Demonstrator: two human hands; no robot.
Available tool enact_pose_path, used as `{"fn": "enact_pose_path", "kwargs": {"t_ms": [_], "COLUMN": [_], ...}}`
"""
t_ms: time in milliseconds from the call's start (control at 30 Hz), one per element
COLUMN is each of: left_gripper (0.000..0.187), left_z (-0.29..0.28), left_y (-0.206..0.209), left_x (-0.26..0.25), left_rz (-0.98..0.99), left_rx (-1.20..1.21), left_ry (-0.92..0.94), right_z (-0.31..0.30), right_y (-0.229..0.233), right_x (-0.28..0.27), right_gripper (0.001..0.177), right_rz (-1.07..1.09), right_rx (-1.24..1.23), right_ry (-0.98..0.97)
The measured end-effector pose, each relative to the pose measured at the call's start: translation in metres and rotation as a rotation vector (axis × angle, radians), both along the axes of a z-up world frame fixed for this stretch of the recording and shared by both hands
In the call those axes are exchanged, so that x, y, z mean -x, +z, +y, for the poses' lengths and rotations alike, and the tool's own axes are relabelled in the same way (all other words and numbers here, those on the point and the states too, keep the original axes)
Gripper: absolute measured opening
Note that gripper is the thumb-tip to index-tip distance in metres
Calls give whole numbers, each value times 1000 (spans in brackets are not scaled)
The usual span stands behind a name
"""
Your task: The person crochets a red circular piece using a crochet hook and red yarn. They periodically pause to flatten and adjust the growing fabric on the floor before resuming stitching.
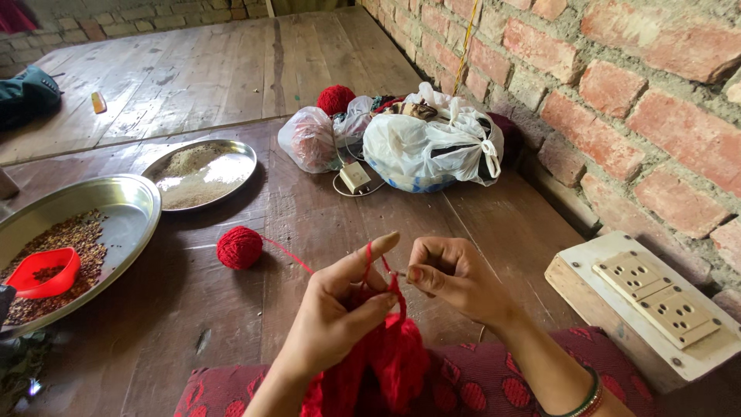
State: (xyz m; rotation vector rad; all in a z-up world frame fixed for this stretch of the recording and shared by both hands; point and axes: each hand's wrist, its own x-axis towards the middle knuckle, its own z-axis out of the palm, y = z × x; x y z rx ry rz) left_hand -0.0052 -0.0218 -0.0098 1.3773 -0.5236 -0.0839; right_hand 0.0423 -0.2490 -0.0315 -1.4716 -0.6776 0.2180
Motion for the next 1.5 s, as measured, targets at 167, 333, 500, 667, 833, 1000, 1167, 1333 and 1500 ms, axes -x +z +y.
{"fn": "enact_pose_path", "kwargs": {"t_ms": [167,333,500,667,833,1000,1167,1333,1500], "left_gripper": [67,63,65,72,74,73,76,75,66], "left_z": [-2,-4,-3,0,2,4,11,22,22], "left_y": [9,7,-1,-2,0,1,-1,-7,-5], "left_x": [9,12,5,-1,-3,-1,-4,-8,-4], "left_rz": [-276,-707,-368,-75,-44,-13,89,210,222], "left_rx": [-371,-645,-259,22,60,97,191,311,270], "left_ry": [243,339,304,167,124,96,36,-103,-162], "right_z": [2,2,10,13,17,19,13,-5,-15], "right_y": [-3,-8,-10,8,17,22,22,16,4], "right_x": [0,-6,-2,3,12,16,13,3,-2], "right_gripper": [36,33,25,28,23,17,16,20,29], "right_rz": [-16,114,415,31,-78,-221,-624,-603,-155], "right_rx": [65,-18,-65,75,194,251,323,275,-59], "right_ry": [-87,-72,-178,-210,-396,-491,-518,-330,113]}}
